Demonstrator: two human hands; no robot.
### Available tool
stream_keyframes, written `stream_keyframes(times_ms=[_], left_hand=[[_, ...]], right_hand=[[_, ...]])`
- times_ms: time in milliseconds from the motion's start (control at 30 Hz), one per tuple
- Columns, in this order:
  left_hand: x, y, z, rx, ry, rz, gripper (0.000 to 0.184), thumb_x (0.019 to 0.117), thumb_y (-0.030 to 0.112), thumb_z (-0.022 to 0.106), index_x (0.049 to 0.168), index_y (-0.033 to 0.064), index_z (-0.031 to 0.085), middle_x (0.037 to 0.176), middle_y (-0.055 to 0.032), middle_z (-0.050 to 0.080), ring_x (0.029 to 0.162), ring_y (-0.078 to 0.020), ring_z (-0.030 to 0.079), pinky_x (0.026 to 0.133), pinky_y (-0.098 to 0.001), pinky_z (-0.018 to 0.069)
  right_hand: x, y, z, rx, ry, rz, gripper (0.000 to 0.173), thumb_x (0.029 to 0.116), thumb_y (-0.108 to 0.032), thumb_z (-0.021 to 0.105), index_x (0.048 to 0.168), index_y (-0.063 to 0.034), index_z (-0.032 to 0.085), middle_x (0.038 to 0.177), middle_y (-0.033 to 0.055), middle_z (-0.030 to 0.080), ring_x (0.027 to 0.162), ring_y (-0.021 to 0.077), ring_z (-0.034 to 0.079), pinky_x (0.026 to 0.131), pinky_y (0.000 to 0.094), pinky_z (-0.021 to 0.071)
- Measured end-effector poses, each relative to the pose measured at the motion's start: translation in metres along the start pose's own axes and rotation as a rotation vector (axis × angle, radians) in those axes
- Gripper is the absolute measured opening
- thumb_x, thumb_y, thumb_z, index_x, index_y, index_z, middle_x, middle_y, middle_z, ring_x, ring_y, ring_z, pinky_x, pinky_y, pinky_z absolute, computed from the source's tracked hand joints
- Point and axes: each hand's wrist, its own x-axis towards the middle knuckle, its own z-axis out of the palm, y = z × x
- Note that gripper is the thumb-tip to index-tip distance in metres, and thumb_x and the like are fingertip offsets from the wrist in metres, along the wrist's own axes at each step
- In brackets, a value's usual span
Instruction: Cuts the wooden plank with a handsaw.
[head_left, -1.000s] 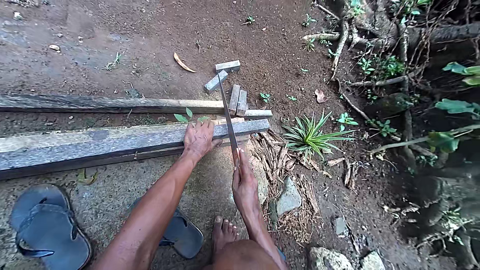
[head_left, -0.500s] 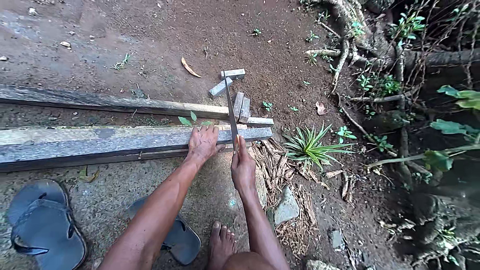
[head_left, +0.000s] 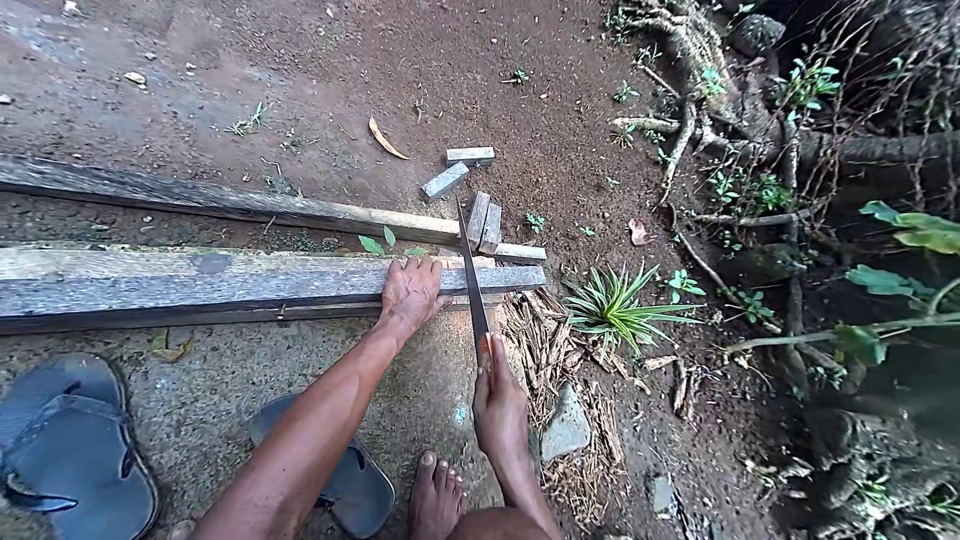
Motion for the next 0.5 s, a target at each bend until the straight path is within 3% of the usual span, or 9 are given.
stream_keyframes(times_ms=[100, 167, 233, 333, 367, 400, 433, 467, 500], left_hand=[[0.000, 0.004, -0.013, -0.057, -0.095, -0.030, 0.065, 0.0895, 0.060, 0.070, 0.131, 0.0097, 0.062, 0.129, -0.0109, 0.066, 0.120, -0.0336, 0.062, 0.097, -0.0579, 0.0477], [0.005, 0.009, -0.024, -0.073, -0.201, -0.069, 0.074, 0.0851, 0.058, 0.075, 0.137, 0.0078, 0.059, 0.136, -0.0127, 0.064, 0.126, -0.0358, 0.060, 0.104, -0.0611, 0.0447], [0.009, 0.011, -0.022, -0.066, -0.205, -0.063, 0.086, 0.0784, 0.066, 0.077, 0.139, 0.0071, 0.058, 0.138, -0.0142, 0.062, 0.128, -0.0367, 0.058, 0.105, -0.0626, 0.0437], [0.012, 0.009, -0.011, -0.049, -0.112, -0.022, 0.088, 0.0751, 0.072, 0.077, 0.138, 0.0131, 0.060, 0.144, -0.0103, 0.059, 0.130, -0.0368, 0.056, 0.101, -0.0656, 0.0451], [0.013, 0.009, -0.008, -0.056, -0.115, -0.030, 0.089, 0.0754, 0.072, 0.076, 0.140, 0.0140, 0.060, 0.153, -0.0098, 0.053, 0.140, -0.0400, 0.048, 0.106, -0.0717, 0.0394], [0.013, 0.008, -0.006, -0.066, -0.136, -0.039, 0.090, 0.0758, 0.072, 0.076, 0.143, 0.0145, 0.058, 0.161, -0.0092, 0.045, 0.151, -0.0434, 0.033, 0.110, -0.0778, 0.0305], [0.014, 0.008, -0.004, -0.077, -0.143, -0.045, 0.090, 0.0754, 0.072, 0.077, 0.142, 0.0145, 0.059, 0.163, -0.0087, 0.043, 0.155, -0.0445, 0.024, 0.111, -0.0805, 0.0263], [0.015, 0.007, -0.005, -0.076, -0.143, -0.048, 0.089, 0.0751, 0.072, 0.077, 0.140, 0.0140, 0.060, 0.158, -0.0090, 0.048, 0.154, -0.0447, 0.027, 0.109, -0.0796, 0.0296], [0.014, 0.008, -0.005, -0.069, -0.141, -0.047, 0.087, 0.0749, 0.072, 0.077, 0.138, 0.0138, 0.061, 0.150, -0.0095, 0.056, 0.147, -0.0437, 0.040, 0.105, -0.0752, 0.0382]], right_hand=[[0.079, -0.031, 0.003, -0.062, -0.128, 0.079, 0.057, 0.1038, -0.018, 0.049, 0.159, -0.0186, 0.039, 0.100, 0.0146, 0.074, 0.081, 0.0301, 0.072, 0.076, 0.0502, 0.0591], [0.094, -0.037, 0.001, -0.088, -0.171, 0.095, 0.056, 0.1048, -0.019, 0.047, 0.160, -0.0219, 0.037, 0.098, 0.0138, 0.074, 0.083, 0.0301, 0.072, 0.078, 0.0499, 0.0582], [0.089, -0.030, 0.004, -0.055, -0.132, 0.066, 0.057, 0.1035, -0.017, 0.049, 0.160, -0.0188, 0.039, 0.096, 0.0140, 0.074, 0.079, 0.0294, 0.072, 0.076, 0.0497, 0.0585], [0.081, -0.022, 0.011, -0.020, -0.070, 0.036, 0.058, 0.1032, -0.016, 0.051, 0.160, -0.0165, 0.038, 0.096, 0.0146, 0.075, 0.076, 0.0290, 0.072, 0.074, 0.0495, 0.0590], [0.075, -0.020, 0.012, -0.015, -0.063, 0.038, 0.058, 0.1030, -0.016, 0.051, 0.160, -0.0163, 0.038, 0.096, 0.0146, 0.075, 0.075, 0.0288, 0.072, 0.074, 0.0491, 0.0592], [0.065, -0.017, 0.011, -0.006, -0.058, 0.041, 0.059, 0.1026, -0.016, 0.052, 0.160, -0.0161, 0.038, 0.096, 0.0144, 0.074, 0.073, 0.0280, 0.071, 0.072, 0.0484, 0.0593], [0.051, -0.012, 0.009, 0.004, -0.048, 0.034, 0.059, 0.1018, -0.015, 0.053, 0.159, -0.0153, 0.039, 0.095, 0.0140, 0.074, 0.071, 0.0270, 0.070, 0.070, 0.0478, 0.0593], [0.032, -0.006, 0.006, 0.019, -0.031, 0.020, 0.059, 0.1007, -0.013, 0.053, 0.158, -0.0136, 0.041, 0.097, 0.0142, 0.074, 0.069, 0.0259, 0.070, 0.067, 0.0473, 0.0595], [0.007, 0.001, 0.001, 0.024, -0.019, 0.013, 0.059, 0.0998, -0.013, 0.054, 0.158, -0.0126, 0.042, 0.100, 0.0138, 0.074, 0.068, 0.0242, 0.070, 0.066, 0.0461, 0.0597]])
